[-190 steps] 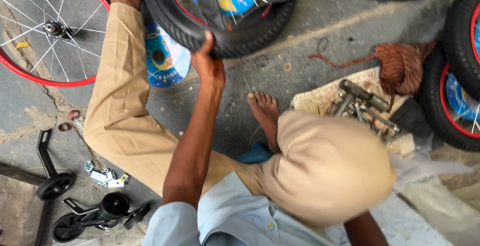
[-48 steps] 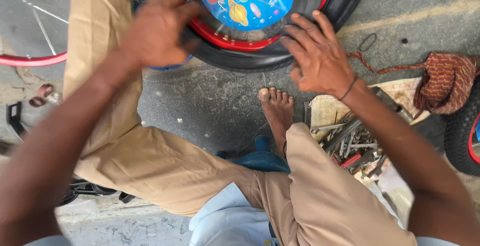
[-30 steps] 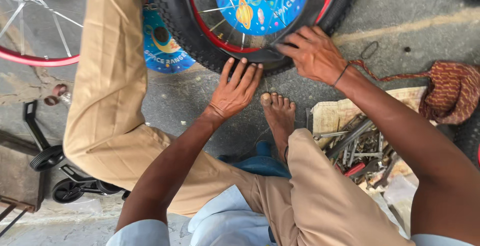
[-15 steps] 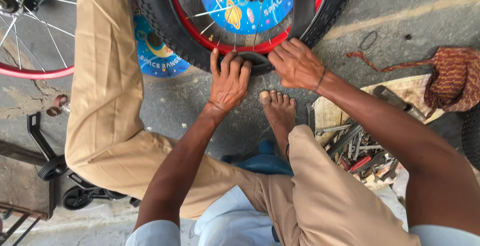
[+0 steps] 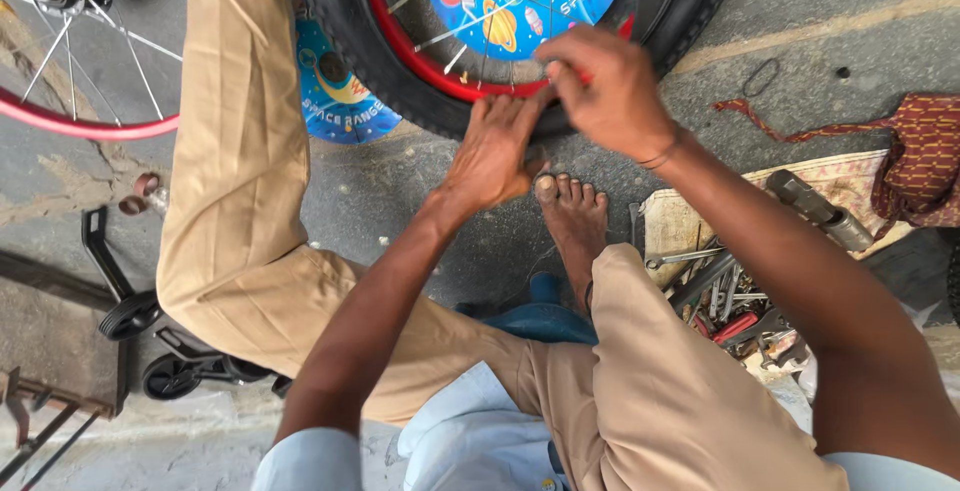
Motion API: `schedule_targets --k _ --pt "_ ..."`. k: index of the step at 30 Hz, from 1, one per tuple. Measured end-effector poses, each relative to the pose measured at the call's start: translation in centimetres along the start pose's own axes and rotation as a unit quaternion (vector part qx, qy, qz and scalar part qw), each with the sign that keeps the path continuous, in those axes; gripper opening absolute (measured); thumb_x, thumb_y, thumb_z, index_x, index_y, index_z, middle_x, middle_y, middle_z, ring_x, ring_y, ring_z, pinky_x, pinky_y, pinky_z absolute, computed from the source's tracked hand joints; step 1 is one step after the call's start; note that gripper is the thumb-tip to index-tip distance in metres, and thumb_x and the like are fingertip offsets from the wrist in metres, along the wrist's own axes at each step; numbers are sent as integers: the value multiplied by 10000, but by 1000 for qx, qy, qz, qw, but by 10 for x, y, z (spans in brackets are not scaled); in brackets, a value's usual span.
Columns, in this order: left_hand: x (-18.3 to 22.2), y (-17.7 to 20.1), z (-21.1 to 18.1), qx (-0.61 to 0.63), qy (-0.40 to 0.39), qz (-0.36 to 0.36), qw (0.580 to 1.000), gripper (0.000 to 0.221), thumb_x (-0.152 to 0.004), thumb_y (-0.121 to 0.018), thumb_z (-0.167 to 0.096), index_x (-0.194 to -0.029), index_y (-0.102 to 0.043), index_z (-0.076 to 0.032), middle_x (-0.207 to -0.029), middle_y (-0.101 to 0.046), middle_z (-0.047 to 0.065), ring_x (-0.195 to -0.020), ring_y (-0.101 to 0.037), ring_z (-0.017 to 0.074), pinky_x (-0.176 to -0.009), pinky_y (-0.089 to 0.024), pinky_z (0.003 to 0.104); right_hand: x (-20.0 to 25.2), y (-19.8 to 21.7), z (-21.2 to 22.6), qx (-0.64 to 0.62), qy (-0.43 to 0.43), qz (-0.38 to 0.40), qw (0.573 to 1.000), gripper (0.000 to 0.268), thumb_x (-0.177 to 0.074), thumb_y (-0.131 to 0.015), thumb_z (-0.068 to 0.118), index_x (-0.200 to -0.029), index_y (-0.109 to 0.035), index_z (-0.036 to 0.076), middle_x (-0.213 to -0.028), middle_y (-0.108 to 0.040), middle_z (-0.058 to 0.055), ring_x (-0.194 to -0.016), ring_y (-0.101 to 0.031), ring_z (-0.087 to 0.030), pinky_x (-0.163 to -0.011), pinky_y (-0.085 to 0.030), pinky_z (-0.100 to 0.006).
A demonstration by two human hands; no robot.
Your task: The person repairs a bicycle wheel by inserting an inner tube into a tire and using a screwdriver as a lever to pry the tire bead onto the rim while sitting on the floor.
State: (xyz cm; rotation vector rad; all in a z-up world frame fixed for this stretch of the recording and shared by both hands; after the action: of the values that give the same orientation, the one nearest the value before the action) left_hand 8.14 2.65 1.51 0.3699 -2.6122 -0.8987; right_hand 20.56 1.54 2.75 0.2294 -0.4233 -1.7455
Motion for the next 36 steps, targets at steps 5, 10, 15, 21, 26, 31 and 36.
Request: schedule_targets --k 5,10,15,21,26,31,36 --pt "31 48 -3 -296 -86 -105 946 730 -564 -804 -135 -1241 -568 1 -1248 -600 190 -1220 -561 345 -1117 -391 518 -4 -70 38 238 270 73 930 428 -777 -625 21 -1198 -702 1 -1273 -684 -138 -981 -715 -321 -862 -573 -420" --pt "24 25 35 -291 -19 44 956 510 -624 -778 -102 -1101 -633 6 -1095 -625 164 -1095 -577 333 -992 -423 443 -33 -118 -1 269 144 174 936 294 -848 -650 68 -1132 -718 26 -1182 -675 -134 -925 -711 -368 -754 -555 -493" --pt "26 21 34 -301 -27 -27 953 312 -714 -708 -111 -1013 -665 -33 -1019 -705 112 -1032 -640 240 -927 -420 409 -44 -138 -17 269 97 240 928 197 -854 -650 89 -1023 -746 55 -1058 -708 -152 -900 -704 -398 -757 -554 -512" --pt "37 25 31 -364 -34 -96 926 286 -816 -626 -102 -1082 -694 -18 -974 -699 81 -967 -632 204 -1116 -414 452 -49 -147 -19 319 88 238 913 150 -804 -668 98 -925 -723 28 -991 -716 -177 -877 -711 -383 -714 -550 -514" --pt "25 17 49 -329 -7 -15 944 132 -805 -640 -114 -914 -696 -68 -898 -717 83 -939 -657 211 -942 -440 369 -47 -138 -8 320 83 203 922 172 -854 -665 109 -989 -737 30 -1041 -712 -177 -884 -701 -399 -741 -544 -510" --pt "27 11 46 -366 -40 -77 927 133 -800 -680 -129 -918 -711 -76 -789 -711 57 -815 -673 203 -875 -437 341 -49 -131 -1 229 106 227 941 187 -884 -669 134 -1044 -753 87 -1048 -716 -128 -909 -696 -387 -755 -541 -506" --pt "23 -19 77 -306 55 146 939 84 -902 -640 -117 -904 -723 -125 -896 -742 92 -895 -690 223 -963 -415 358 -53 -145 -5 255 108 264 924 216 -867 -646 130 -1055 -742 84 -1013 -714 -146 -888 -692 -402 -743 -542 -510"
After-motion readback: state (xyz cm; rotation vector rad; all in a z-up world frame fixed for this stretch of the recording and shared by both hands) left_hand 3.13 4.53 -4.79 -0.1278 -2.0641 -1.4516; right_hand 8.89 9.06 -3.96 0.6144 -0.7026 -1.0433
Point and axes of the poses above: each hand's wrist, its own x-axis away from the middle knuckle, its own y-axis out of the back of the hand, z = x × y, the point moved 10 cm from there along -x, towards the middle knuckle
